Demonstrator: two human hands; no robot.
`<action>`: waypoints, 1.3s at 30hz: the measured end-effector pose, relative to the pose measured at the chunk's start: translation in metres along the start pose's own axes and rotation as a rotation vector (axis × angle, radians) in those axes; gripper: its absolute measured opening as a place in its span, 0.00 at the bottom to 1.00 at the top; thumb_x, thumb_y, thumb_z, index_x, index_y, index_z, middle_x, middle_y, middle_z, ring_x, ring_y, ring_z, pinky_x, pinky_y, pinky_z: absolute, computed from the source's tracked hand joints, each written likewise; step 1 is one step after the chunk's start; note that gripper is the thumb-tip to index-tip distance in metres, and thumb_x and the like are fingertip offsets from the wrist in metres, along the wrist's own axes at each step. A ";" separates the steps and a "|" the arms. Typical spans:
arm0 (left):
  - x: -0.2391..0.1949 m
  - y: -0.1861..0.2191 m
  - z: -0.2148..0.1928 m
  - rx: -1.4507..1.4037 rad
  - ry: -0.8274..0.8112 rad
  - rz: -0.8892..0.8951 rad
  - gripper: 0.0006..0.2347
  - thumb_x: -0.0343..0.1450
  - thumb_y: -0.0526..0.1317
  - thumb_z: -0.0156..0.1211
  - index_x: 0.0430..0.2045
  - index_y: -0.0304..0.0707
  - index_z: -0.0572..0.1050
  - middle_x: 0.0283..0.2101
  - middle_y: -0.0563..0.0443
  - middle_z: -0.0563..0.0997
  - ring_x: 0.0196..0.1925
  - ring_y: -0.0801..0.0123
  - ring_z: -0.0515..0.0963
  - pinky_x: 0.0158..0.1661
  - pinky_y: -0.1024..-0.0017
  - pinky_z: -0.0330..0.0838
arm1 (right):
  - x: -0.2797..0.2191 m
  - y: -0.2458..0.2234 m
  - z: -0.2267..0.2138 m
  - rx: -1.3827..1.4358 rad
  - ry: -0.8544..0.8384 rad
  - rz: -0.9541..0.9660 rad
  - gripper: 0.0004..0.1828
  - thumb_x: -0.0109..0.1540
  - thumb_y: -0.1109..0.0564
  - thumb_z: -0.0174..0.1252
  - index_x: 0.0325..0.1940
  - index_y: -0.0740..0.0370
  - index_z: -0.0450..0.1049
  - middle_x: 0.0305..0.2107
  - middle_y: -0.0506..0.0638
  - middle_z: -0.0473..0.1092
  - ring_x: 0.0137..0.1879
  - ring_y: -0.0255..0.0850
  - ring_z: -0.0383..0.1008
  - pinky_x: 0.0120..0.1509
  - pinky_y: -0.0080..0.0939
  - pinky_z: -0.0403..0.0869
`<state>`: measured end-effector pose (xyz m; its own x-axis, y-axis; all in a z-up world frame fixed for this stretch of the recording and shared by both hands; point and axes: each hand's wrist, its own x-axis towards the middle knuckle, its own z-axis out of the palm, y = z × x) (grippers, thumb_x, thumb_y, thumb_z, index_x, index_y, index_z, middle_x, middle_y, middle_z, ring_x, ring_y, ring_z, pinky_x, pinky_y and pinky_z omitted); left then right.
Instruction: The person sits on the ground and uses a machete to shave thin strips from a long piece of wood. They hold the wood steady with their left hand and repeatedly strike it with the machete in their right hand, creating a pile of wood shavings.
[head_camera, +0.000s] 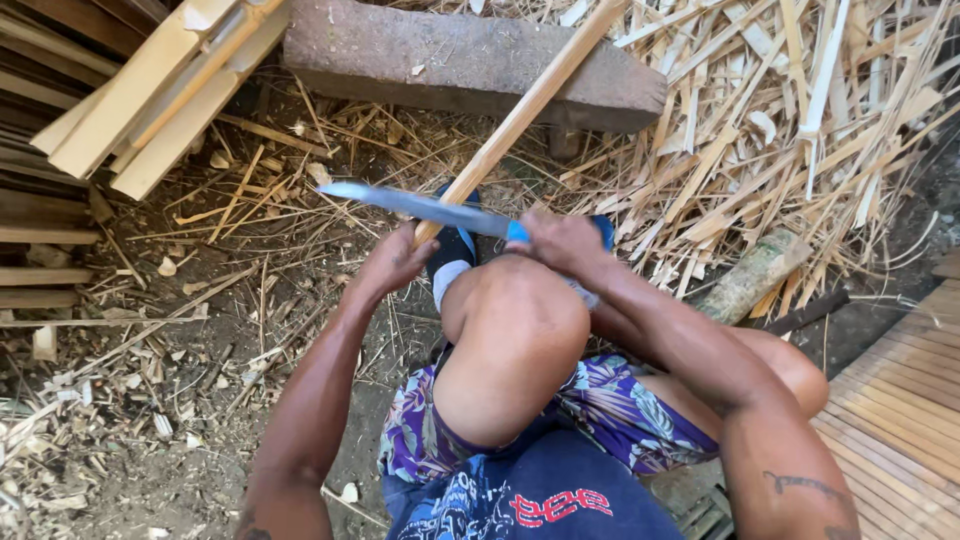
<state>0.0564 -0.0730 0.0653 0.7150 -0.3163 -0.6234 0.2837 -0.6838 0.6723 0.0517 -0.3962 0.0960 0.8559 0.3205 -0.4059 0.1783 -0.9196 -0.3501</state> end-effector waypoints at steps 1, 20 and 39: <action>-0.009 -0.006 -0.006 -0.048 0.005 0.008 0.14 0.73 0.47 0.61 0.37 0.30 0.76 0.26 0.44 0.80 0.27 0.61 0.79 0.29 0.59 0.73 | 0.006 0.008 -0.008 -0.021 -0.024 -0.012 0.27 0.65 0.33 0.48 0.44 0.60 0.68 0.35 0.65 0.75 0.42 0.64 0.78 0.42 0.63 0.74; -0.069 -0.084 -0.045 0.217 -0.076 -0.290 0.24 0.74 0.46 0.52 0.67 0.43 0.66 0.26 0.49 0.79 0.19 0.70 0.69 0.22 0.66 0.72 | 0.045 0.066 -0.111 -0.060 0.195 0.452 0.29 0.73 0.33 0.47 0.56 0.63 0.69 0.40 0.67 0.75 0.43 0.63 0.78 0.47 0.63 0.74; -0.038 -0.070 -0.016 0.420 0.251 -0.100 0.10 0.79 0.49 0.46 0.50 0.54 0.72 0.23 0.51 0.76 0.17 0.65 0.71 0.14 0.63 0.67 | 0.050 0.040 -0.080 0.102 0.201 0.463 0.27 0.69 0.38 0.50 0.53 0.66 0.72 0.30 0.67 0.75 0.37 0.61 0.79 0.43 0.59 0.75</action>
<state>0.0195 -0.0025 0.0488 0.8441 -0.1031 -0.5261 0.1133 -0.9248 0.3631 0.1406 -0.4354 0.1294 0.9121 -0.1745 -0.3710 -0.2815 -0.9245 -0.2571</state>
